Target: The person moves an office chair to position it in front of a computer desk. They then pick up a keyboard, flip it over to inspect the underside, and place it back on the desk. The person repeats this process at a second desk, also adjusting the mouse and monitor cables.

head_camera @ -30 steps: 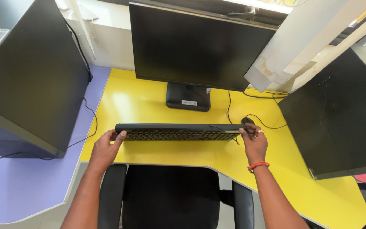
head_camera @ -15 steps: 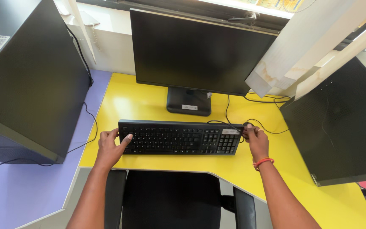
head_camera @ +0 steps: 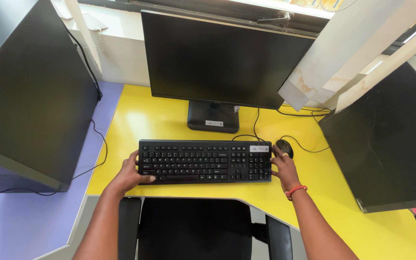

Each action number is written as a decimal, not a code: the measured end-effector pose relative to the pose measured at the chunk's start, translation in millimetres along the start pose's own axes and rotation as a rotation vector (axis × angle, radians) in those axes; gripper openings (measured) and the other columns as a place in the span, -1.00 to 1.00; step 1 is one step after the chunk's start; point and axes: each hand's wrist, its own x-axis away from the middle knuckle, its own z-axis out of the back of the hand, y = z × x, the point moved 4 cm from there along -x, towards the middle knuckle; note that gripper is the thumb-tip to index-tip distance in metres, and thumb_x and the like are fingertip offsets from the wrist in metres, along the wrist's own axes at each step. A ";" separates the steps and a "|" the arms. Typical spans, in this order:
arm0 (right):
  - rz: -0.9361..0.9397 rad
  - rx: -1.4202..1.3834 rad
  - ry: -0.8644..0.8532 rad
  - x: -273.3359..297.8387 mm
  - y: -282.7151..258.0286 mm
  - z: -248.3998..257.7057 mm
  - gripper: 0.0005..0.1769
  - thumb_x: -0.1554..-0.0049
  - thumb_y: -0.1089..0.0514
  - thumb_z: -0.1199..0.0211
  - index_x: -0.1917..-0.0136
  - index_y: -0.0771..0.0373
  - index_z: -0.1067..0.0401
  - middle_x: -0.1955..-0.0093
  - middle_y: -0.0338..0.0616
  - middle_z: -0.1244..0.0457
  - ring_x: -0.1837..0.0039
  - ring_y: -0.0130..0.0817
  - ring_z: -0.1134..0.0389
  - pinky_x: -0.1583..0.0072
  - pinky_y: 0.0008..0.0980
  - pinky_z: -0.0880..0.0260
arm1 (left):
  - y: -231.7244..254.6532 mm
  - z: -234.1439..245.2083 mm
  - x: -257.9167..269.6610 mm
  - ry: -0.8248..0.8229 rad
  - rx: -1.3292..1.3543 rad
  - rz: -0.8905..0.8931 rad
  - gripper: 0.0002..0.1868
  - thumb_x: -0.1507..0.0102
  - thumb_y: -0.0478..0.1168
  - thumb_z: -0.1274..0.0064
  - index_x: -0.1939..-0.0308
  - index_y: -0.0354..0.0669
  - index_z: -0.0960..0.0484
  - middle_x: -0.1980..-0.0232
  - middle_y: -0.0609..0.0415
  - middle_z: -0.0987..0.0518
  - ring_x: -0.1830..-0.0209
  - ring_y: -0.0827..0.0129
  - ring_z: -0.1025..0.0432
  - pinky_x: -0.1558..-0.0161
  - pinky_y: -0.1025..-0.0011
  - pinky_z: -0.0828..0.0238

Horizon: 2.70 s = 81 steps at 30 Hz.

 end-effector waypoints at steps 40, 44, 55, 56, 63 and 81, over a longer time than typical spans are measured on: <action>0.018 -0.189 -0.112 59.9 52.8 -42.2 -0.41 -0.18 0.17 -0.11 -0.44 0.44 -0.27 -0.32 0.02 -0.29 -0.27 -0.31 -0.36 -0.26 -0.33 -0.37 | -20.4 75.5 97.8 -0.127 -0.078 0.218 0.16 0.01 0.06 -0.43 -0.60 0.41 -0.10 -0.42 0.02 -0.34 -0.22 0.12 -0.51 -0.30 0.02 -0.43; -0.047 -0.119 -0.106 74.1 55.9 -31.5 -0.42 -0.19 0.12 -0.12 -0.42 0.44 -0.31 -0.26 0.02 -0.32 -0.20 -0.28 -0.39 -0.19 -0.30 -0.41 | -16.5 73.1 98.2 -0.117 -0.111 0.242 0.12 -0.01 0.11 -0.42 -0.59 0.38 -0.16 -0.38 -0.05 -0.39 -0.21 0.15 -0.53 -0.30 0.05 -0.41; -0.103 0.090 0.035 56.8 79.9 12.7 -0.47 -0.16 0.11 -0.15 -0.33 0.43 -0.46 -0.12 0.03 -0.41 -0.12 -0.29 -0.44 -0.12 -0.28 -0.42 | 1.2 26.1 49.1 -0.093 -0.175 -0.017 -0.14 -0.02 0.27 -0.31 -0.24 -0.21 -0.60 -0.13 -0.19 -0.57 -0.13 0.13 -0.49 -0.16 0.24 -0.41; -0.088 0.085 0.043 53.1 80.4 14.8 -0.49 -0.15 0.12 -0.16 -0.30 0.45 -0.47 -0.11 0.03 -0.42 -0.10 -0.29 -0.44 -0.12 -0.30 -0.43 | 3.8 23.0 45.6 -0.090 -0.177 -0.018 -0.17 -0.03 0.26 -0.32 -0.20 -0.24 -0.62 -0.11 -0.20 -0.57 -0.12 0.13 -0.49 -0.15 0.25 -0.39; 0.000 0.216 0.133 33.8 69.2 19.4 -0.54 -0.13 0.17 -0.23 -0.25 0.41 -0.57 -0.02 0.07 -0.42 0.04 -0.28 -0.36 -0.05 -0.35 -0.41 | 10.3 4.0 20.2 -0.063 -0.210 -0.018 -0.22 -0.07 0.27 -0.27 -0.15 -0.26 -0.65 -0.07 -0.29 -0.59 -0.06 0.00 -0.56 -0.13 0.15 -0.49; 0.570 0.818 -0.051 61.5 29.7 -10.8 0.28 0.18 -0.20 -0.56 -0.56 0.42 0.00 -0.56 0.22 -0.05 -0.57 0.20 -0.01 -0.48 -0.06 0.00 | -2.4 -32.3 31.2 0.225 -0.463 -0.155 0.57 0.27 0.45 -0.37 -0.64 -0.01 0.11 -0.49 -0.13 -0.21 -0.47 -0.03 -0.02 -0.34 -0.06 -0.02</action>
